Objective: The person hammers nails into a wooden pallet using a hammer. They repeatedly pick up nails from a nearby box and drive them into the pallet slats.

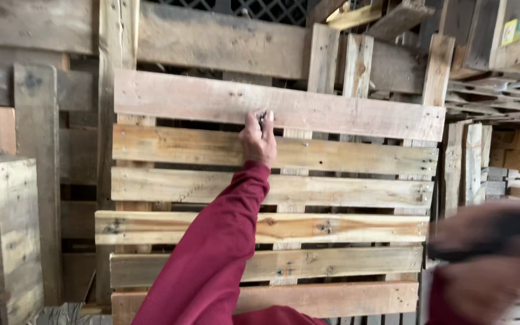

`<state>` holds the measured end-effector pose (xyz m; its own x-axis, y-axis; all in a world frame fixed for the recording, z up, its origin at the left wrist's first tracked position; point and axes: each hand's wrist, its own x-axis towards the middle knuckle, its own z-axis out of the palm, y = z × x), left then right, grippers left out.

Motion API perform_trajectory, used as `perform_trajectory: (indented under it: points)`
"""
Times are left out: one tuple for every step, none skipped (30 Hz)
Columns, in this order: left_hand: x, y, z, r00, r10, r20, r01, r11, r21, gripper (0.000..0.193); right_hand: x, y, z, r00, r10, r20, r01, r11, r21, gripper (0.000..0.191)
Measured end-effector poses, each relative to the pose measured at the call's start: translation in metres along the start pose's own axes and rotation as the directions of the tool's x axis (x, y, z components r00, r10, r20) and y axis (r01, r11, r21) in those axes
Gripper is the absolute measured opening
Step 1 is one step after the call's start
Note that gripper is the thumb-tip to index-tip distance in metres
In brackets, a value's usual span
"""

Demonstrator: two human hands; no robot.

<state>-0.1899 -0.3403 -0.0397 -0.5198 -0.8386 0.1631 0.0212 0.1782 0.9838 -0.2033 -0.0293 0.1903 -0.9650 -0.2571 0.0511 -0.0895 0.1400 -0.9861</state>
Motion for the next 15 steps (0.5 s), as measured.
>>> perform_trajectory:
  points:
    - [0.0,-0.001,-0.001,1.0,-0.017,-0.014,0.017,1.0,0.008,0.015,0.012,-0.015,-0.006,0.98,-0.196,0.025,0.195,0.979,0.053,0.035]
    - [0.001,-0.002,0.0,0.999,-0.015,-0.036,0.015,1.0,0.005,0.015,0.021,-0.024,-0.003,0.938,-0.344,0.053,0.338,0.937,0.093,0.036]
    - [0.001,-0.003,0.001,0.998,-0.018,-0.056,0.018,1.0,0.003,0.014,0.025,-0.028,0.007,0.908,-0.414,0.064,0.406,0.907,0.112,0.036]
    - [0.002,-0.004,0.002,0.998,-0.043,-0.04,0.042,0.999,-0.027,0.013,0.024,-0.023,0.025,0.894,-0.441,0.082,0.43,0.894,0.124,0.037]
    - [0.003,-0.005,0.003,0.997,-0.073,-0.025,0.071,0.996,-0.058,0.013,0.015,-0.012,0.045,0.894,-0.43,0.125,0.419,0.902,0.106,0.037]
    - [0.004,-0.007,0.004,0.996,-0.085,-0.015,0.084,0.992,-0.095,0.012,0.003,0.014,0.072,0.948,-0.246,0.201,0.253,0.967,-0.007,0.038]
    - [0.005,-0.009,0.004,0.997,-0.072,-0.014,0.07,0.991,-0.115,0.013,-0.014,0.035,0.09,0.934,0.263,0.24,-0.194,0.941,-0.278,0.038]
    - [0.004,-0.01,0.004,0.998,-0.065,-0.002,0.064,0.989,-0.13,0.014,-0.029,0.058,0.099,0.721,0.67,0.177,-0.577,0.722,-0.381,0.039]
    - [0.003,-0.011,0.003,0.997,-0.078,0.004,0.077,0.987,-0.143,0.014,-0.046,0.074,0.098,0.688,0.717,0.114,-0.651,0.678,-0.34,0.04]
    - [0.001,-0.011,0.002,0.998,-0.06,0.001,0.06,0.997,-0.055,0.014,-0.06,0.086,0.088,0.71,0.701,0.064,-0.66,0.695,-0.286,0.041]
    - [0.002,-0.011,0.002,1.0,0.0,-0.007,0.0,0.999,0.034,0.014,-0.067,0.097,0.078,0.748,0.663,0.034,-0.641,0.735,-0.223,0.045]
    - [0.003,-0.01,0.0,0.999,0.041,0.005,-0.041,0.991,0.131,0.014,-0.074,0.103,0.067,0.766,0.643,-0.011,-0.636,0.755,-0.158,0.049]
    - [0.002,-0.007,-0.002,0.999,0.004,0.031,-0.005,0.999,0.037,0.014,-0.084,0.103,0.054,0.809,0.588,-0.014,-0.587,0.806,-0.07,0.042]
    - [0.001,-0.004,-0.004,0.999,-0.025,0.047,0.028,0.997,-0.068,0.014,-0.086,0.103,0.044,0.857,0.515,-0.021,-0.515,0.857,0.011,0.035]
    - [0.007,-0.001,-0.006,0.999,0.002,0.035,0.004,0.985,-0.172,0.015,-0.085,0.105,0.041,0.919,0.394,-0.008,-0.391,0.913,0.117,0.029]
